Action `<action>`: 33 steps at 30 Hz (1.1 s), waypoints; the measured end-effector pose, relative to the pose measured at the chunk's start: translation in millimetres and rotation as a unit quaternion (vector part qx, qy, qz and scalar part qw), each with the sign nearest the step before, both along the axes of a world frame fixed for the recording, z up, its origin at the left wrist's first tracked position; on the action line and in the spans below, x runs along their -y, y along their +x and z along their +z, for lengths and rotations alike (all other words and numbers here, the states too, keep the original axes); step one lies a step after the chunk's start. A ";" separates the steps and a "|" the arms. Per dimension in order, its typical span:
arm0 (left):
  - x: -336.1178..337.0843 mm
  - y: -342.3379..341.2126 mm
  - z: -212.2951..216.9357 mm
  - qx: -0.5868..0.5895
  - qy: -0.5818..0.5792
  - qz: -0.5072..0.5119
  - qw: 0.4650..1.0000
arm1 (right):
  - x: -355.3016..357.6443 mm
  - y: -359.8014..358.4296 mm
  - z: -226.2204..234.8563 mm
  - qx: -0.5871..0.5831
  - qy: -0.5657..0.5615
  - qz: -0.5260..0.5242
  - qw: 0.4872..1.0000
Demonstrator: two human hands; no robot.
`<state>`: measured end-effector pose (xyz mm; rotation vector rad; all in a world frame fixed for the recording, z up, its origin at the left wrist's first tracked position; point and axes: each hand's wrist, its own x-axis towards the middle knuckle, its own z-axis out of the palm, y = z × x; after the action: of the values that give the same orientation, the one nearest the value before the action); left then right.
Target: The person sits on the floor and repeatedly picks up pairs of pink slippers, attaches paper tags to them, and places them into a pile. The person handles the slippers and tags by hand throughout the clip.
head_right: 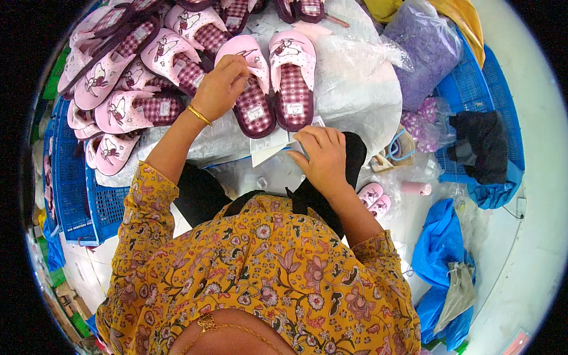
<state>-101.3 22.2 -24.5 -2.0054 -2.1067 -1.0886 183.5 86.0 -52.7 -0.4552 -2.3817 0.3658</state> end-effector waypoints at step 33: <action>8.4 38.9 29.2 0.019 0.125 0.013 0.992 | -49.6 -34.7 48.8 -0.050 -0.030 -0.079 0.995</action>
<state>-62.4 13.8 4.7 -1.8521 -1.8961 -1.3207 148.9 135.6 -4.0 -0.6348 -2.2264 0.3802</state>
